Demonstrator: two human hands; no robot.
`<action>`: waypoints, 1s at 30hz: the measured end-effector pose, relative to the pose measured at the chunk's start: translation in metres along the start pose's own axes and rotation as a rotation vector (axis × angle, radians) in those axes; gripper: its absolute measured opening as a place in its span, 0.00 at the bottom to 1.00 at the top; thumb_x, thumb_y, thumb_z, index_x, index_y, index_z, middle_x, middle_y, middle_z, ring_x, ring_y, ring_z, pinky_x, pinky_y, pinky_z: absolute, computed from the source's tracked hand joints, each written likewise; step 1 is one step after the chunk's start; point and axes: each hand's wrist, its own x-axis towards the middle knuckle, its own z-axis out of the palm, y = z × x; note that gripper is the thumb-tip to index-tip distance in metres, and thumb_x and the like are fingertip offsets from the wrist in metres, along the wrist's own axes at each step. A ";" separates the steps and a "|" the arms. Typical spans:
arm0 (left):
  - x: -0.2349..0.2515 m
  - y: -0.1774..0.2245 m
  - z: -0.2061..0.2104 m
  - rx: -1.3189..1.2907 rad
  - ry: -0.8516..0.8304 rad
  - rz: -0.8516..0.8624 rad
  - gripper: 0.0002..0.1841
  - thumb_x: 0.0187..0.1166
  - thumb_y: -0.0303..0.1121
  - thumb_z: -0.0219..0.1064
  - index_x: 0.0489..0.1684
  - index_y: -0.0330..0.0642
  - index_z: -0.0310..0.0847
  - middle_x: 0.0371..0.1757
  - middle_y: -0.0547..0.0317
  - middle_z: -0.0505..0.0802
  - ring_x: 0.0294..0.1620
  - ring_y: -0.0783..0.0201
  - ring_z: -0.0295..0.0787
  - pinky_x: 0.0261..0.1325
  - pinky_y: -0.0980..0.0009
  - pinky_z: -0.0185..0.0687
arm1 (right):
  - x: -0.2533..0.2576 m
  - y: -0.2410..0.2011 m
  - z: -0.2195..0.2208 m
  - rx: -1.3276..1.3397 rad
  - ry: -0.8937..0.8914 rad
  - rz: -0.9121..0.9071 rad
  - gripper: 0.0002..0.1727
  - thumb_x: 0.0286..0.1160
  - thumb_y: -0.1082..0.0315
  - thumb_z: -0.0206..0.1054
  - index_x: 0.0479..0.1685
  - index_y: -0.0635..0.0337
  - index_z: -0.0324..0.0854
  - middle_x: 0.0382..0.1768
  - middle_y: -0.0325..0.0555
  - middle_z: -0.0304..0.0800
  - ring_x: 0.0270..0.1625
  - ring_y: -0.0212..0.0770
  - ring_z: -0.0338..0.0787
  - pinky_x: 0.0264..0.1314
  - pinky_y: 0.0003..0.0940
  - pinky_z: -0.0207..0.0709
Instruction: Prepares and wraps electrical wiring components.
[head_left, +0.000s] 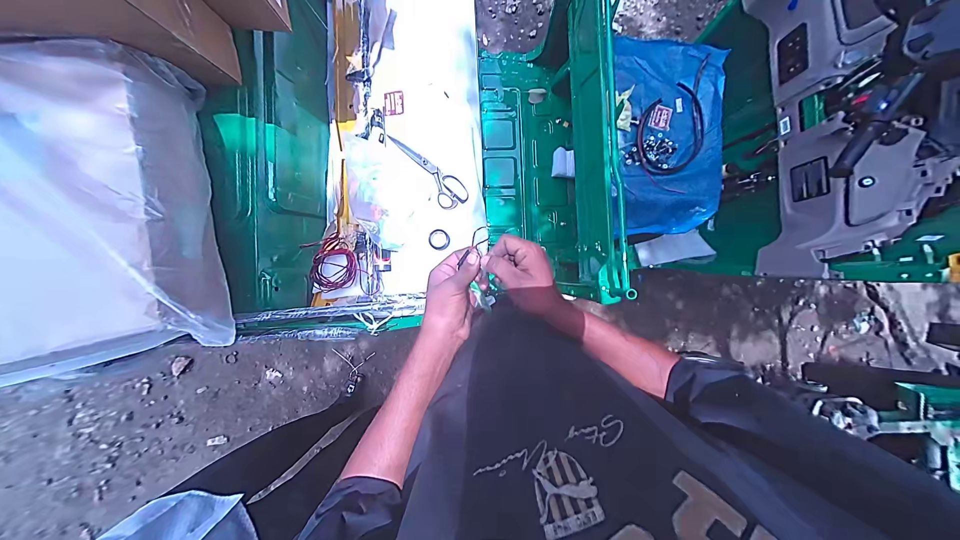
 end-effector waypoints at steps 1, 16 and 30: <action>0.001 -0.001 -0.001 0.020 -0.005 0.013 0.08 0.87 0.31 0.62 0.50 0.39 0.86 0.35 0.57 0.88 0.31 0.68 0.83 0.39 0.72 0.84 | 0.003 -0.001 0.001 0.364 -0.086 0.283 0.13 0.84 0.67 0.58 0.29 0.58 0.79 0.15 0.37 0.72 0.14 0.28 0.67 0.16 0.20 0.60; 0.014 0.008 -0.008 -0.176 -0.038 -0.178 0.14 0.91 0.34 0.53 0.39 0.42 0.84 0.26 0.60 0.88 0.24 0.69 0.86 0.31 0.72 0.87 | 0.008 0.006 -0.006 -1.008 0.157 -0.788 0.08 0.81 0.70 0.65 0.48 0.58 0.90 0.41 0.46 0.95 0.45 0.46 0.95 0.50 0.39 0.89; 0.009 0.031 -0.051 0.098 -0.186 -0.015 0.13 0.92 0.31 0.50 0.44 0.40 0.82 0.27 0.63 0.90 0.24 0.71 0.86 0.32 0.74 0.87 | -0.011 -0.011 0.052 0.151 0.117 0.087 0.12 0.83 0.70 0.61 0.55 0.65 0.85 0.39 0.47 0.95 0.35 0.37 0.93 0.42 0.35 0.89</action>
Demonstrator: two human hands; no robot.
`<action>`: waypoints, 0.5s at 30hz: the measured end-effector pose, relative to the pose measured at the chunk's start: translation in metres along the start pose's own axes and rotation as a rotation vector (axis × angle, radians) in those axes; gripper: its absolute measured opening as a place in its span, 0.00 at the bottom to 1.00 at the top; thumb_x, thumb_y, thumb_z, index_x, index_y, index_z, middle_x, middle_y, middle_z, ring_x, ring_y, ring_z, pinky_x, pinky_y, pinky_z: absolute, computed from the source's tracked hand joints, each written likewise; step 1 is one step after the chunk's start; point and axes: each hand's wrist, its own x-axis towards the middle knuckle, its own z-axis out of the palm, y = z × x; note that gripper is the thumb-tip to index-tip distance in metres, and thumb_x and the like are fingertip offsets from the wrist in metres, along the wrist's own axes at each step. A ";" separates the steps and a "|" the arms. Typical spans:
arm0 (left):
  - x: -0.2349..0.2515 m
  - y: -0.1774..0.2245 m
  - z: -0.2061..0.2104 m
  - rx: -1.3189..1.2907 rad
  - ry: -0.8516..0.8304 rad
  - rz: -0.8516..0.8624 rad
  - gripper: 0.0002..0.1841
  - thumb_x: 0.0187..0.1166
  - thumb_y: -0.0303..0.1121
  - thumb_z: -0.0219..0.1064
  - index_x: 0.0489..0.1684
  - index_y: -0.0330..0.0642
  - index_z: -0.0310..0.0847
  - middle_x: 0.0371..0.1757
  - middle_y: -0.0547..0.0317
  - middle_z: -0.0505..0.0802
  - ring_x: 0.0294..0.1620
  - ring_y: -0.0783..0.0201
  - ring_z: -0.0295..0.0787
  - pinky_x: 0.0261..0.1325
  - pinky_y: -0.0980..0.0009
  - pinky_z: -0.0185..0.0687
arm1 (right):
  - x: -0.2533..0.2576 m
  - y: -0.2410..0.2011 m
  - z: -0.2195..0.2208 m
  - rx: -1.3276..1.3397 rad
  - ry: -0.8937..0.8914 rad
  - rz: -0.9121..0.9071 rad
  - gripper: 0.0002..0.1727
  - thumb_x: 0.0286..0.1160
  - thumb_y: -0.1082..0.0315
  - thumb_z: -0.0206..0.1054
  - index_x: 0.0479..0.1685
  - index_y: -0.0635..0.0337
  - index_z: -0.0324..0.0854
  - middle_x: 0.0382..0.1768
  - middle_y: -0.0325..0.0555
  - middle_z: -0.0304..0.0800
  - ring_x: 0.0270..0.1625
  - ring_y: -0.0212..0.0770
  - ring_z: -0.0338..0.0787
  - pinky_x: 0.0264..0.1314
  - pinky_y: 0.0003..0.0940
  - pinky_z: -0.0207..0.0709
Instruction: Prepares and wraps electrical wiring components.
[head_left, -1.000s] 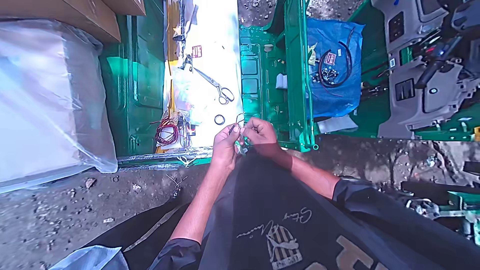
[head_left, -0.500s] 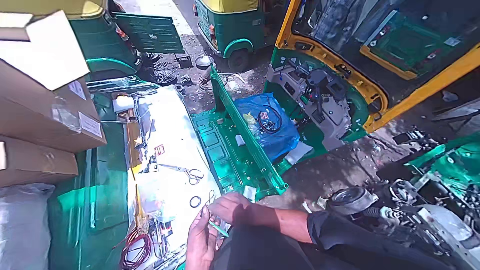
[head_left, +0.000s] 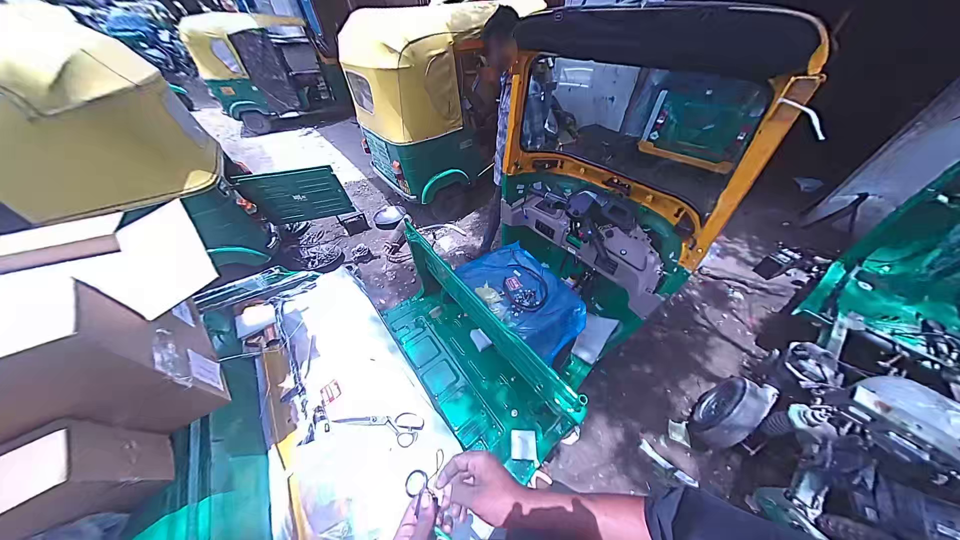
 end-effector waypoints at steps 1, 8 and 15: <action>-0.004 0.002 -0.003 -0.014 0.024 -0.031 0.12 0.92 0.31 0.50 0.45 0.41 0.81 0.26 0.63 0.88 0.23 0.72 0.84 0.30 0.75 0.85 | -0.004 0.000 0.001 -0.247 -0.010 -0.152 0.16 0.80 0.72 0.62 0.63 0.65 0.84 0.48 0.50 0.95 0.45 0.40 0.95 0.54 0.37 0.89; -0.025 0.007 -0.018 -0.134 0.035 -0.160 0.12 0.92 0.31 0.51 0.42 0.39 0.81 0.26 0.60 0.86 0.23 0.69 0.83 0.29 0.74 0.84 | -0.005 0.018 0.012 -1.186 0.117 -0.928 0.10 0.87 0.65 0.60 0.42 0.55 0.87 0.32 0.42 0.90 0.38 0.42 0.92 0.42 0.37 0.87; -0.021 0.015 -0.016 -0.115 0.031 -0.102 0.11 0.89 0.29 0.55 0.44 0.33 0.83 0.29 0.53 0.90 0.26 0.67 0.87 0.30 0.73 0.87 | -0.001 0.006 0.027 -0.339 -0.062 -0.285 0.15 0.84 0.64 0.60 0.28 0.60 0.80 0.22 0.42 0.79 0.27 0.36 0.80 0.34 0.33 0.73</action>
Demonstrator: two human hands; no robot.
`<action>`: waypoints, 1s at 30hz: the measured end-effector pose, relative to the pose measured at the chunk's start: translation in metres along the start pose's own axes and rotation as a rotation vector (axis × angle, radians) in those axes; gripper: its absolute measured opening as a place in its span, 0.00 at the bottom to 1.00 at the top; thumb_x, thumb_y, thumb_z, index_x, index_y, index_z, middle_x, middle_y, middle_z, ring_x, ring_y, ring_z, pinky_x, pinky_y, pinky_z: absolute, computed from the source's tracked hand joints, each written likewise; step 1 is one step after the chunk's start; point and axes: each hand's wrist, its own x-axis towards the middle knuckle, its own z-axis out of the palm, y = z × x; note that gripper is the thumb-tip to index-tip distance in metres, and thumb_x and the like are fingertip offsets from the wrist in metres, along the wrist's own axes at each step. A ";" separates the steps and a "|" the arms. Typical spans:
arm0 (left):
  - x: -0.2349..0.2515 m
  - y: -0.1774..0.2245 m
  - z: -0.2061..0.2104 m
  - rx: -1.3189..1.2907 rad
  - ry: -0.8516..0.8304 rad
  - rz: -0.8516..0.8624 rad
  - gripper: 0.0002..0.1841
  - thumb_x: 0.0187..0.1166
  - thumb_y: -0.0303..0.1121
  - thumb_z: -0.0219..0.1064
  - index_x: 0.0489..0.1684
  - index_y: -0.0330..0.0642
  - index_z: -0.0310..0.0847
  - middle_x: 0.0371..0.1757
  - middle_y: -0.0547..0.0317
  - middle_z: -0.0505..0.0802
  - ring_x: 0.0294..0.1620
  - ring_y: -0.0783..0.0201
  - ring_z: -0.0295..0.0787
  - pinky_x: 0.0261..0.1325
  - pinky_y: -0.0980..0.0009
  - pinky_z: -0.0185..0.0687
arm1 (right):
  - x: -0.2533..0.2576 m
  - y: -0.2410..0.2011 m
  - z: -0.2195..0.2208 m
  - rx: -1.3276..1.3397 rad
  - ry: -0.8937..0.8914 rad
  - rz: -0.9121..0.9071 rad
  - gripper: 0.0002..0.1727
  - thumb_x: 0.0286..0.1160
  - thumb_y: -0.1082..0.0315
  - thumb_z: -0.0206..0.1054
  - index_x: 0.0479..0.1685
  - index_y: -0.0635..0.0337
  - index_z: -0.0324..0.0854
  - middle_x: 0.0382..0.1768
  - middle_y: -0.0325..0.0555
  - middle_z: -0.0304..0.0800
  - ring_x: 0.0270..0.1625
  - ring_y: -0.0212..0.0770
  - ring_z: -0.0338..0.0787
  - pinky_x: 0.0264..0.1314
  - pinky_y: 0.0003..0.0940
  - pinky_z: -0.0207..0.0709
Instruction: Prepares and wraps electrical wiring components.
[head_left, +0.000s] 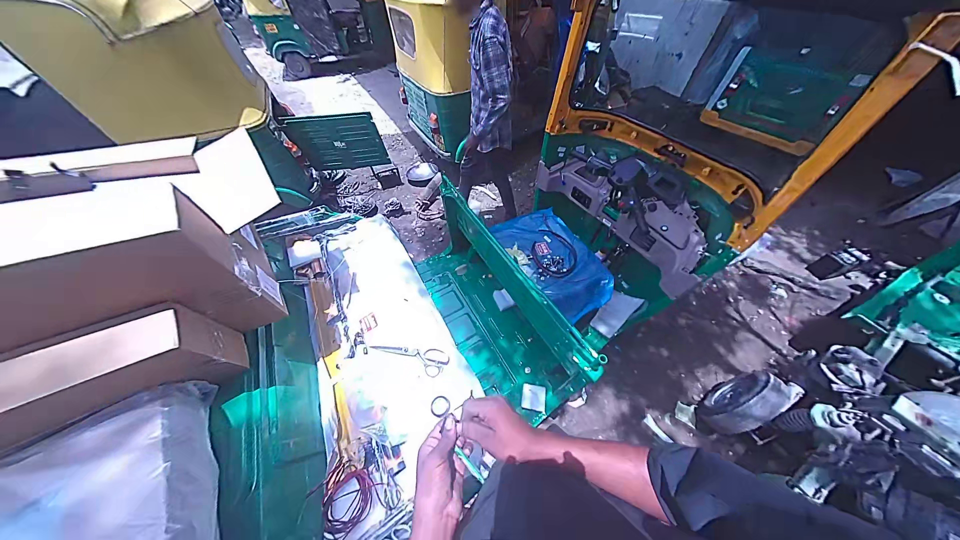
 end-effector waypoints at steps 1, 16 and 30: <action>0.003 0.004 0.001 0.000 0.004 0.015 0.11 0.89 0.29 0.55 0.44 0.33 0.84 0.29 0.53 0.89 0.25 0.67 0.86 0.29 0.73 0.86 | 0.006 -0.003 0.002 0.406 -0.025 0.251 0.14 0.83 0.67 0.60 0.27 0.59 0.79 0.18 0.38 0.75 0.20 0.31 0.73 0.24 0.26 0.66; 0.025 -0.003 0.025 -0.230 0.281 0.119 0.08 0.89 0.29 0.58 0.47 0.37 0.84 0.30 0.57 0.85 0.26 0.68 0.80 0.33 0.73 0.82 | 0.063 0.034 -0.039 -0.522 -0.128 -0.683 0.10 0.83 0.70 0.65 0.50 0.63 0.91 0.45 0.48 0.97 0.51 0.40 0.96 0.58 0.35 0.90; 0.038 -0.050 0.060 0.040 0.551 0.448 0.08 0.86 0.30 0.65 0.52 0.37 0.87 0.40 0.55 0.92 0.37 0.66 0.88 0.46 0.68 0.88 | 0.087 0.043 -0.063 0.851 -0.677 0.746 0.17 0.89 0.59 0.50 0.30 0.51 0.77 0.18 0.33 0.70 0.18 0.29 0.68 0.21 0.23 0.64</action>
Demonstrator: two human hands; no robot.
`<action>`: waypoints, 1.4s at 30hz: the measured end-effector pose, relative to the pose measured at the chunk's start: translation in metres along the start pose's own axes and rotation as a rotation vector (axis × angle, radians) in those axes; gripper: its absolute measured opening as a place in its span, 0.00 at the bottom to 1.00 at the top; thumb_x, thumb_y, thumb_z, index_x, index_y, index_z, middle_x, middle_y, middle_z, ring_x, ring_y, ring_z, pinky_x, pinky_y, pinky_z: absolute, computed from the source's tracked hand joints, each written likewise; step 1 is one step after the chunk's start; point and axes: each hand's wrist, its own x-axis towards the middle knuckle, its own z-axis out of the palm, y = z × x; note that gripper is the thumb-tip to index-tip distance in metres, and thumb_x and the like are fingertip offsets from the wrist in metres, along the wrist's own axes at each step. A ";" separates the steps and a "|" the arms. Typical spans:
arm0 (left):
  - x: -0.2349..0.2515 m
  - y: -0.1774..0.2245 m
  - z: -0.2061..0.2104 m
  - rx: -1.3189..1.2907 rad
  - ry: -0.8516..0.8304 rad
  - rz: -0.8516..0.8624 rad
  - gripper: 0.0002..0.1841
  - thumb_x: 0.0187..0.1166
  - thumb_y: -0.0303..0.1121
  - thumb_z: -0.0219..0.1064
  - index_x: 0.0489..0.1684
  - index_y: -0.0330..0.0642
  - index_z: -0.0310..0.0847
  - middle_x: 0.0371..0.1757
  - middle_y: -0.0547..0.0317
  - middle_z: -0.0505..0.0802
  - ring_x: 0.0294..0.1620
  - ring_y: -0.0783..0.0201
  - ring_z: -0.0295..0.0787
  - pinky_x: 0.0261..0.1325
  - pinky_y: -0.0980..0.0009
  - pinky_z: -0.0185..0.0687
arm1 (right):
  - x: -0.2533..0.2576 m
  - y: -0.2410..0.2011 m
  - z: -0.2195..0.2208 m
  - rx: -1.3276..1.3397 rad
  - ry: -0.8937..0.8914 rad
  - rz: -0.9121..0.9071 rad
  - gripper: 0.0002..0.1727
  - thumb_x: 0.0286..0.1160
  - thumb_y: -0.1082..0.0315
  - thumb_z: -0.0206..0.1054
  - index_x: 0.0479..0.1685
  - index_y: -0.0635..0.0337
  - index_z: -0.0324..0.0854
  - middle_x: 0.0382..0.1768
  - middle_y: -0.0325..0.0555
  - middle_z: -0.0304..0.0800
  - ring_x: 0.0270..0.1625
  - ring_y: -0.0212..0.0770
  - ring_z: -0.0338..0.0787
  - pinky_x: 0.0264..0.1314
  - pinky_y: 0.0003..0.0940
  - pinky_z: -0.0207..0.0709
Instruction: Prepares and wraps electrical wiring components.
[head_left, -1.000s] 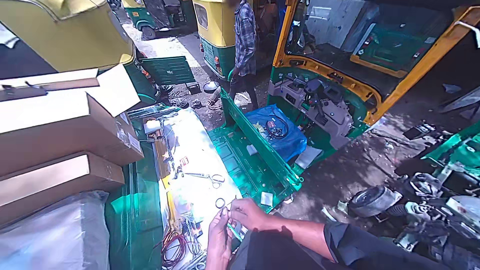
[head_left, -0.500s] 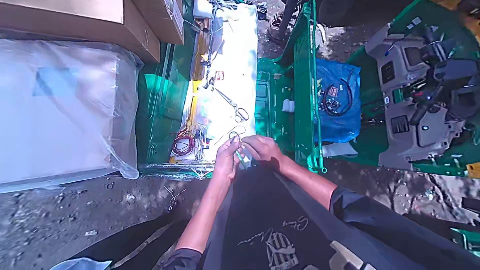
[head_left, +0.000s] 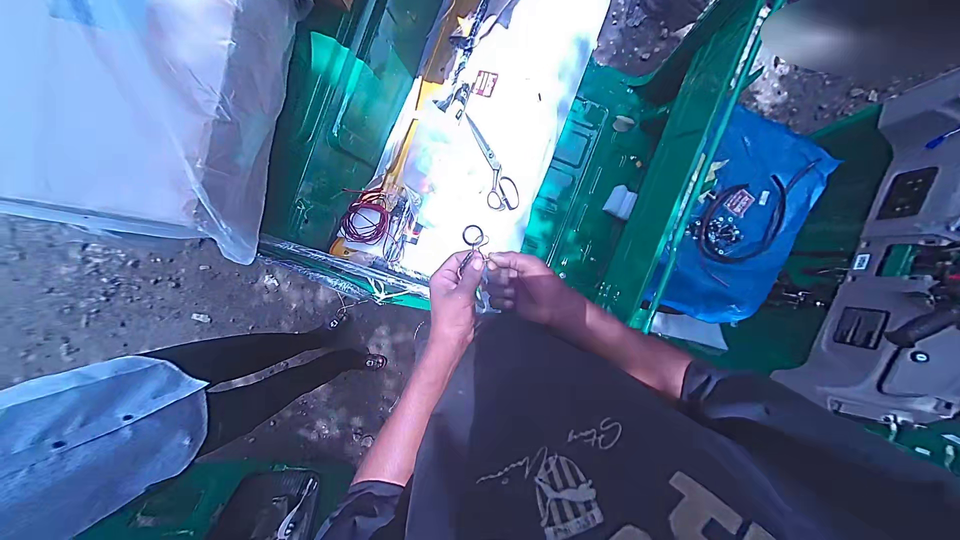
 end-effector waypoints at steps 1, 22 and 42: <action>-0.001 0.000 0.001 0.004 0.023 0.000 0.08 0.86 0.29 0.64 0.52 0.36 0.87 0.39 0.54 0.92 0.36 0.66 0.88 0.45 0.69 0.87 | 0.000 0.000 -0.003 0.068 -0.040 0.063 0.16 0.88 0.57 0.52 0.31 0.51 0.78 0.19 0.34 0.72 0.19 0.30 0.71 0.23 0.25 0.67; 0.056 0.029 -0.025 0.022 0.098 -0.035 0.08 0.86 0.28 0.63 0.50 0.34 0.87 0.36 0.53 0.90 0.29 0.67 0.84 0.34 0.72 0.84 | 0.065 -0.024 0.002 -0.488 0.063 -0.290 0.08 0.85 0.72 0.62 0.50 0.66 0.85 0.28 0.46 0.89 0.25 0.34 0.86 0.31 0.29 0.84; 0.081 0.026 -0.048 -0.137 0.228 -0.095 0.09 0.88 0.32 0.62 0.51 0.39 0.87 0.36 0.58 0.87 0.34 0.65 0.85 0.42 0.67 0.87 | 0.212 -0.029 -0.134 -1.738 0.557 0.080 0.21 0.76 0.56 0.71 0.53 0.67 0.85 0.57 0.65 0.86 0.65 0.65 0.85 0.63 0.61 0.82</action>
